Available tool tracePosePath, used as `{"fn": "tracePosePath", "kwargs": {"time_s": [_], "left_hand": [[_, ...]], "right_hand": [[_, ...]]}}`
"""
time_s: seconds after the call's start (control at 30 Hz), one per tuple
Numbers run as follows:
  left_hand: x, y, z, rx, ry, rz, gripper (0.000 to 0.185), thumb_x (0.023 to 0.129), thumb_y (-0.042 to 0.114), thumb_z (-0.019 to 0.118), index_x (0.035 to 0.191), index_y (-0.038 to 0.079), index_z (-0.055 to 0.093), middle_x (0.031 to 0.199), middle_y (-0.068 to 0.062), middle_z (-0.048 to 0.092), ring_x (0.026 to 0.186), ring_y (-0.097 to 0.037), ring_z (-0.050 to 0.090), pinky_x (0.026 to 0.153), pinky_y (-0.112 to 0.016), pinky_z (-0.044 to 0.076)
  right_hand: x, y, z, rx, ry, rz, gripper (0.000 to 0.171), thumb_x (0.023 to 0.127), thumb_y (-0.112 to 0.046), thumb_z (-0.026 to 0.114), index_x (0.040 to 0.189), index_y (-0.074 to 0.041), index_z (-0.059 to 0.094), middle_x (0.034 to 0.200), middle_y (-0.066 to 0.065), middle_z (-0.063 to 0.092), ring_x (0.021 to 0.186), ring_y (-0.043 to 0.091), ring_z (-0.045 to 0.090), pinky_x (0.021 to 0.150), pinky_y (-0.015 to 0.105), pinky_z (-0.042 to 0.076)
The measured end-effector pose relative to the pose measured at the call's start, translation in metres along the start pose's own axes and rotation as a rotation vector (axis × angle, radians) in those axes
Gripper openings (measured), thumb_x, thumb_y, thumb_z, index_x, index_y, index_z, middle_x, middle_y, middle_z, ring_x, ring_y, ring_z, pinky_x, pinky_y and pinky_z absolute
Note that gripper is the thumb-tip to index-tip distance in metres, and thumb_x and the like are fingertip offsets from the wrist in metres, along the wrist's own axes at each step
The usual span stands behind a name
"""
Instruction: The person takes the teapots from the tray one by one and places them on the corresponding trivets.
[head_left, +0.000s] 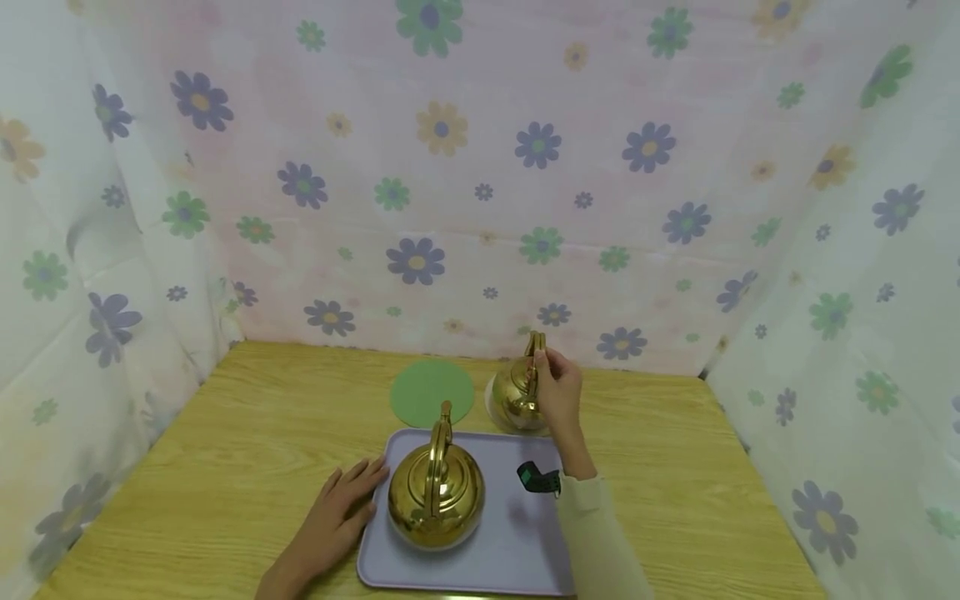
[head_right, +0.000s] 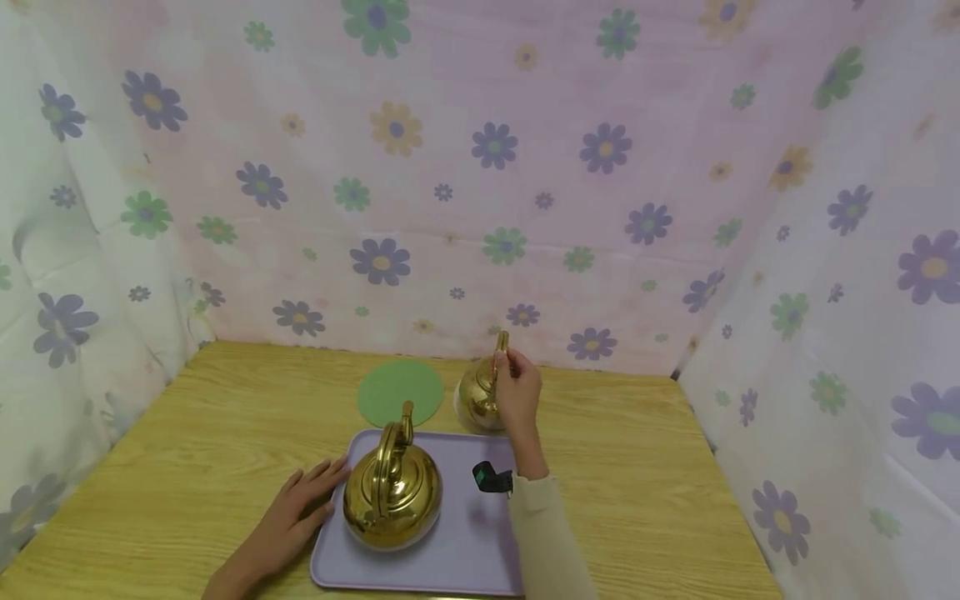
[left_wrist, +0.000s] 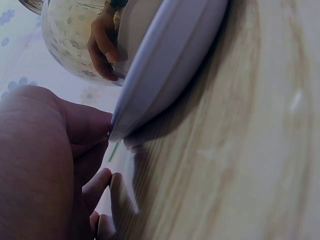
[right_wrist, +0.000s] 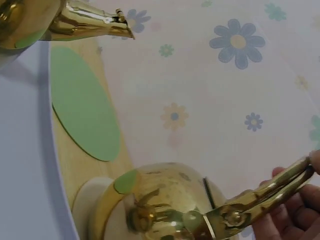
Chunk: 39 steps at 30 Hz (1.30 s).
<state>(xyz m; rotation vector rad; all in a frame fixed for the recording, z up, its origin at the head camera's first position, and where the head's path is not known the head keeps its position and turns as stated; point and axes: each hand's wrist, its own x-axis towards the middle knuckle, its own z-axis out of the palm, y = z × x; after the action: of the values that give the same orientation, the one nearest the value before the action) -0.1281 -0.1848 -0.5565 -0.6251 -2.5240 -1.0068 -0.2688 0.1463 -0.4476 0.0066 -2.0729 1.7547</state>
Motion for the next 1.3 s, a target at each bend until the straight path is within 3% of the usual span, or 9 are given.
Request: {"fn": "tracePosePath", "kwargs": {"time_s": [0.13,0.3,0.4,0.47,0.63,0.8,1.13,1.3], "left_hand": [[0.000,0.000,0.001,-0.003,-0.002,-0.002,0.047,0.092,0.008,0.068,0.139,0.008,0.063,0.145,-0.010,0.060,0.131,-0.045,0.052,0.119,-0.012,0.000],[0.001,0.000,0.001,-0.004,0.001,-0.001,0.047,0.092,0.009,0.068,0.139,0.008,0.063,0.145,-0.010,0.060,0.131,-0.044,0.052,0.118,-0.012,0.000],[0.000,0.000,0.000,-0.007,0.000,-0.002,0.047,0.092,0.009,0.068,0.139,0.008,0.063,0.144,-0.010,0.061,0.131,-0.044,0.052,0.118,-0.012,0.000],[-0.001,0.000,0.000,-0.010,-0.003,-0.007,0.047,0.092,0.009,0.068,0.139,0.008,0.063,0.144,-0.010,0.060,0.131,-0.045,0.052,0.118,-0.011,0.000],[-0.001,-0.001,-0.001,-0.020,-0.020,-0.015,0.045,0.095,0.009,0.066,0.140,0.007,0.062,0.146,-0.010,0.059,0.133,-0.047,0.049,0.118,-0.012,-0.002],[-0.001,-0.004,0.000,-0.016,-0.032,-0.016,0.044,0.096,0.010,0.065,0.140,0.006,0.062,0.147,-0.010,0.058,0.134,-0.046,0.048,0.119,-0.012,-0.003],[0.002,-0.002,-0.001,-0.024,-0.037,-0.019,0.043,0.096,0.011,0.065,0.139,0.007,0.062,0.147,-0.011,0.058,0.134,-0.047,0.048,0.119,-0.012,-0.003],[0.001,-0.002,0.000,-0.020,-0.031,-0.014,0.044,0.096,0.011,0.066,0.139,0.007,0.062,0.147,-0.011,0.058,0.134,-0.046,0.048,0.119,-0.012,-0.002]], "right_hand": [[-0.007,-0.009,-0.005,-0.090,-0.045,0.002,0.035,0.106,-0.015,0.052,0.132,0.006,0.062,0.123,0.025,0.066,0.107,0.038,0.064,0.087,0.036,0.053],[-0.028,-0.022,-0.014,-0.086,-0.037,-0.001,0.040,0.104,-0.009,0.053,0.142,0.004,0.052,0.137,0.024,0.056,0.119,0.038,0.056,0.105,0.052,0.046],[-0.042,-0.030,-0.019,-0.045,-0.041,0.028,0.039,0.104,-0.009,0.052,0.141,0.004,0.053,0.137,0.024,0.055,0.119,0.034,0.054,0.104,0.048,0.047],[-0.050,-0.034,-0.021,-0.013,-0.059,0.074,0.035,0.105,-0.010,0.051,0.137,0.004,0.057,0.136,0.021,0.058,0.116,0.028,0.055,0.100,0.038,0.048],[-0.067,-0.040,-0.021,0.156,-0.138,0.175,0.028,0.105,-0.008,0.050,0.125,0.010,0.060,0.120,0.013,0.064,0.103,0.013,0.060,0.088,0.021,0.051],[-0.085,-0.041,-0.015,0.306,-0.254,0.246,0.031,0.106,-0.010,0.050,0.123,0.015,0.056,0.107,0.004,0.066,0.092,0.010,0.065,0.087,0.025,0.056],[-0.119,-0.046,-0.005,0.462,-0.472,0.378,0.039,0.107,-0.025,0.051,0.125,0.009,0.060,0.108,0.006,0.072,0.097,0.018,0.069,0.090,0.032,0.058],[-0.128,-0.048,0.002,0.480,-0.556,0.409,0.046,0.107,-0.024,0.049,0.132,0.015,0.053,0.113,0.009,0.072,0.099,0.016,0.069,0.092,0.031,0.057]]}}
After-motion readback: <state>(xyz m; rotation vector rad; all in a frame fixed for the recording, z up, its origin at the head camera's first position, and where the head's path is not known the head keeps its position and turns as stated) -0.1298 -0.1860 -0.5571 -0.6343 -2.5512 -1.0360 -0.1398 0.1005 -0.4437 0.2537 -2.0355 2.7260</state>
